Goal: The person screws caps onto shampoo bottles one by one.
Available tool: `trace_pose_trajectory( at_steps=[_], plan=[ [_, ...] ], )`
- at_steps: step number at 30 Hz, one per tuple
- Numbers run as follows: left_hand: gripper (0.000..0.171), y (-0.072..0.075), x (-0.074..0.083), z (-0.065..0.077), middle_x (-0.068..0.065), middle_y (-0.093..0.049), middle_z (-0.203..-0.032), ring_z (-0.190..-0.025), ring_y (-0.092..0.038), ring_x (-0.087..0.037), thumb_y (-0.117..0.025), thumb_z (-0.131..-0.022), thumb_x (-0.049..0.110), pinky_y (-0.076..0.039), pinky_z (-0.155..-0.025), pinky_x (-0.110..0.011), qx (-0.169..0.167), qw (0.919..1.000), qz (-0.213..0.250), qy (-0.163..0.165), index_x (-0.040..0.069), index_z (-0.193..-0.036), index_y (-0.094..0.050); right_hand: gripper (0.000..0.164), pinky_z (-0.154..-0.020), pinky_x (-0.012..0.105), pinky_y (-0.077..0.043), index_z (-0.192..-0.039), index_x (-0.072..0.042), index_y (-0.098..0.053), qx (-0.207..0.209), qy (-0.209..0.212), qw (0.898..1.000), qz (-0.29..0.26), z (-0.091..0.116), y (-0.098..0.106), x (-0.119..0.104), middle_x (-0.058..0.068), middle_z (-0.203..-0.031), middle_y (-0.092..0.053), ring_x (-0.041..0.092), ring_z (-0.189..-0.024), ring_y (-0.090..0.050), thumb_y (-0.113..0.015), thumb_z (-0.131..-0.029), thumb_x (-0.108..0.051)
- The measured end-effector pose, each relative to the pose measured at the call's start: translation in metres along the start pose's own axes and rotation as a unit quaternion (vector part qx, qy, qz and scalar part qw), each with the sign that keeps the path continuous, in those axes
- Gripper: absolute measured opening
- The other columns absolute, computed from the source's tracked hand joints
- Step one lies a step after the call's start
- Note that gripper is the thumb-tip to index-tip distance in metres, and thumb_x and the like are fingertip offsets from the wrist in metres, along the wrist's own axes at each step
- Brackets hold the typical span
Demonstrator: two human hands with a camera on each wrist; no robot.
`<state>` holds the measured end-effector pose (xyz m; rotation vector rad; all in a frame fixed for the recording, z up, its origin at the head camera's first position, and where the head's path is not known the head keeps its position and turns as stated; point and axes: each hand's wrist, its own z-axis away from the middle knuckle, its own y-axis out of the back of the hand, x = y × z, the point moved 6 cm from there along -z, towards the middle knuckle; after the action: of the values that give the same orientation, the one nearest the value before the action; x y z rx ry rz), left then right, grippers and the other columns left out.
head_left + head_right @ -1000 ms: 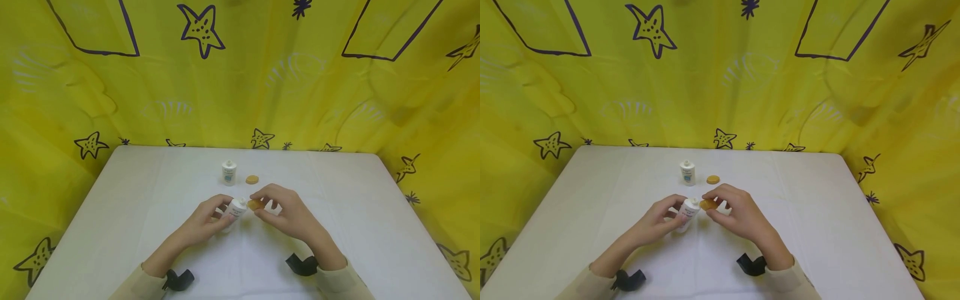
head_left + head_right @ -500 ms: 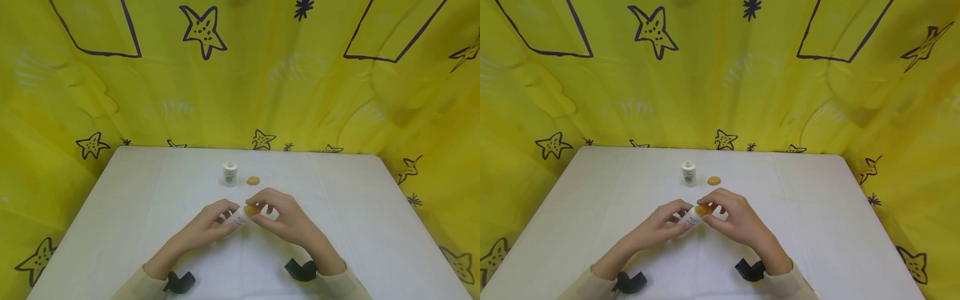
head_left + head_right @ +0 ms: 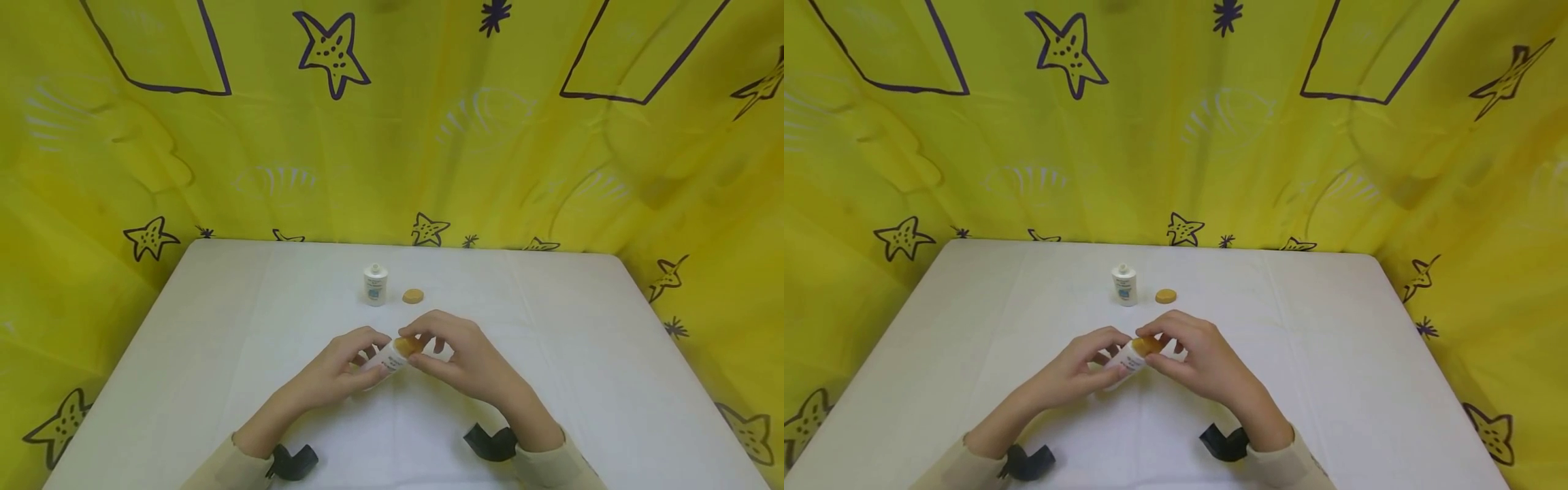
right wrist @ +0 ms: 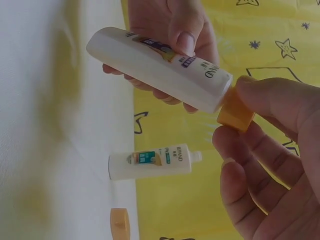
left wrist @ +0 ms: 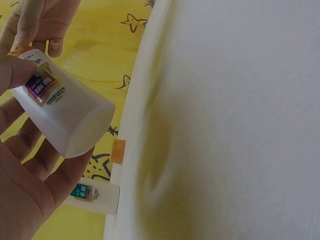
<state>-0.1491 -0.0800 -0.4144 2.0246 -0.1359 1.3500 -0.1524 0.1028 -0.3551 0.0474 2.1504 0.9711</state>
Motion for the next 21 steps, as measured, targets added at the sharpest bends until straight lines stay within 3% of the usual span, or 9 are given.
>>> trace_pose_trajectory(
  at_steps=[6,15,21],
  plan=[
    [0.025,0.0032,-0.003,0.0002,0.003,-0.065,-0.112,-0.093,-0.061,-0.016,-0.067,-0.096,0.023,-0.057,-0.08,-0.032,0.008,0.9998,0.009,0.013,0.02,-0.121,-0.063,0.047,-0.072,0.022,-0.056,-0.126,-0.014,-0.067,-0.007,0.009,1.0,-0.008,0.0014,0.0012,0.0018,-0.004,-0.118,-0.069,0.012,-0.094,-0.068,-0.072,-0.084,0.006],
    [0.025,0.0032,-0.0013,0.0001,0.002,-0.066,-0.111,-0.092,-0.062,-0.019,-0.068,-0.095,0.019,-0.058,-0.079,-0.034,0.007,0.9995,0.032,0.006,0.02,-0.12,-0.064,0.044,-0.076,0.02,-0.056,-0.124,-0.016,-0.067,-0.01,0.004,1.0,-0.007,0.0007,0.0006,0.0014,-0.005,-0.114,-0.071,0.008,-0.092,-0.069,-0.07,-0.086,0.007],
    [0.025,0.0029,-0.0018,0.0002,0.004,-0.065,-0.113,-0.093,-0.061,-0.019,-0.068,-0.095,0.02,-0.058,-0.08,-0.033,0.006,0.9994,0.026,0.022,0.021,-0.12,-0.064,0.043,-0.077,0.022,-0.057,-0.123,-0.013,-0.068,-0.003,0.014,1.0,-0.019,0.001,0.0016,0.0003,-0.002,-0.119,-0.07,0.009,-0.097,-0.067,-0.073,-0.085,0.007]
  ],
)
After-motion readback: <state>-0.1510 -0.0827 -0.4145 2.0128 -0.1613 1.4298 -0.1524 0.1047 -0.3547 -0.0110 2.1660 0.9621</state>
